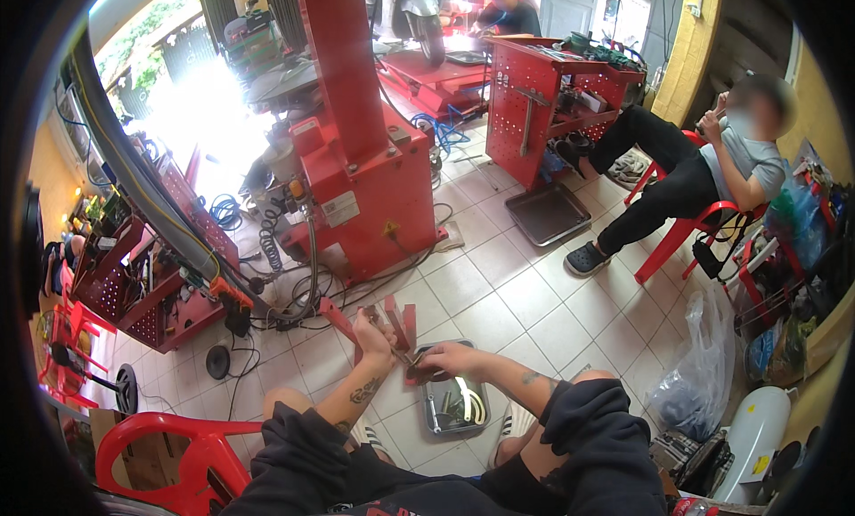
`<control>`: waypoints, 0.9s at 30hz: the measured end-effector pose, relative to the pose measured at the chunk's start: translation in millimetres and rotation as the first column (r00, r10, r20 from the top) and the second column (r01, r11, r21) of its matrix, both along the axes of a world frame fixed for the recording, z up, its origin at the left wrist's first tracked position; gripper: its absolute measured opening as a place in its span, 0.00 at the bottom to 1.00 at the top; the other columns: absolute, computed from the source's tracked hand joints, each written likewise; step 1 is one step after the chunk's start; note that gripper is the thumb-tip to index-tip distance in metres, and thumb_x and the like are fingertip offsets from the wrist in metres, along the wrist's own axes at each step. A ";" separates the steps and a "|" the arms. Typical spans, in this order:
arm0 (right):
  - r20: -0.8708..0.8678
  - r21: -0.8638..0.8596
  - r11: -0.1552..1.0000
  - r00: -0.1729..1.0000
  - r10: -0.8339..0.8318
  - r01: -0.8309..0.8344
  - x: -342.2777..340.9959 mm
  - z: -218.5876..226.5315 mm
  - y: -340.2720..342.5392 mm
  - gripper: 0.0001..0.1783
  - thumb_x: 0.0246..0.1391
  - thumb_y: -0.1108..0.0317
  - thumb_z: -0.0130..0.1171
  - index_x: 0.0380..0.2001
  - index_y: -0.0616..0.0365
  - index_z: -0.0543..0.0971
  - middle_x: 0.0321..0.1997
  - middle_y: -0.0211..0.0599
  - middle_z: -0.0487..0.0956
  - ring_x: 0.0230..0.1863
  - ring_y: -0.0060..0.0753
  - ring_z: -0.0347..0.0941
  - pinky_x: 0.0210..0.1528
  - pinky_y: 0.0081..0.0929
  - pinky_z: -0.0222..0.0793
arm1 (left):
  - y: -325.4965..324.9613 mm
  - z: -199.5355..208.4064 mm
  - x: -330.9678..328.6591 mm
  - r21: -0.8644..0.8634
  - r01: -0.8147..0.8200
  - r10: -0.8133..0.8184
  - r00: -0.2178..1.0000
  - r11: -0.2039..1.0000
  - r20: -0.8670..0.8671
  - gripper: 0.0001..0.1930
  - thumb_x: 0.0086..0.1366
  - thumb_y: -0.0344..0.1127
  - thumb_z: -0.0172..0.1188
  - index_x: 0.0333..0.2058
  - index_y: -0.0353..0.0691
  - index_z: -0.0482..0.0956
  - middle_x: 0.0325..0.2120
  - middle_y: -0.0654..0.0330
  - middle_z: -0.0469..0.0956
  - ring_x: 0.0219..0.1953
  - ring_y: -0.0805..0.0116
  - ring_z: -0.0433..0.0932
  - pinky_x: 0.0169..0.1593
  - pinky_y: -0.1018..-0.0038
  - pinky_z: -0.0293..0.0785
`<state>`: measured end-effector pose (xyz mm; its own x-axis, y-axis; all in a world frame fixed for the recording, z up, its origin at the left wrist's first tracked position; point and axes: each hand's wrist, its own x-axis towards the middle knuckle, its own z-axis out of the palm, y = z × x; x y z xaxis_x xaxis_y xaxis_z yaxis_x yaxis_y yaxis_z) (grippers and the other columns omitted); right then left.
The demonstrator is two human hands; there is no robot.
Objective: The person sits on a low stool in a workshop and assembles a small metal bracket. They use a screwdriver to tighten screws into the bracket, handling the parts and tools with both hands. The person occasionally pauses to inspect the assembly or adjust their grip on the components.
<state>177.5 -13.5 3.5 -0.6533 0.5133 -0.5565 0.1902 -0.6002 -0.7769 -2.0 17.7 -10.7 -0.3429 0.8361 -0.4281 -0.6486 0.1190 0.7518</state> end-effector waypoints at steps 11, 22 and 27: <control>0.045 0.112 0.992 0.997 0.059 -0.064 -3.7 -1.3 -7.7 0.15 0.55 0.65 0.65 0.44 0.59 0.81 0.44 0.29 0.82 0.46 0.20 0.75 0.48 0.18 0.70 | -1.6 -0.6 -1.8 0.015 0.009 -0.009 0.999 1.000 -0.041 0.14 0.68 0.45 0.45 0.25 0.45 0.63 0.13 0.69 0.55 0.09 0.77 0.56 0.12 0.77 0.49; 0.133 0.188 0.952 0.967 0.217 -0.240 4.7 0.0 3.2 0.16 0.58 0.64 0.62 0.45 0.63 0.80 0.48 0.35 0.81 0.51 0.22 0.75 0.54 0.23 0.70 | -0.5 -0.1 0.5 0.035 0.014 -0.011 0.997 0.999 -0.079 0.14 0.68 0.45 0.44 0.25 0.46 0.64 0.13 0.69 0.56 0.09 0.77 0.57 0.12 0.77 0.50; 0.067 0.052 0.997 0.997 0.049 -0.052 -1.0 0.6 -2.1 0.17 0.58 0.63 0.64 0.46 0.63 0.80 0.43 0.32 0.83 0.45 0.23 0.78 0.52 0.22 0.70 | -2.2 3.5 0.1 0.008 0.035 -0.034 0.996 0.999 -0.078 0.15 0.69 0.46 0.44 0.25 0.46 0.64 0.13 0.70 0.57 0.10 0.77 0.57 0.12 0.77 0.50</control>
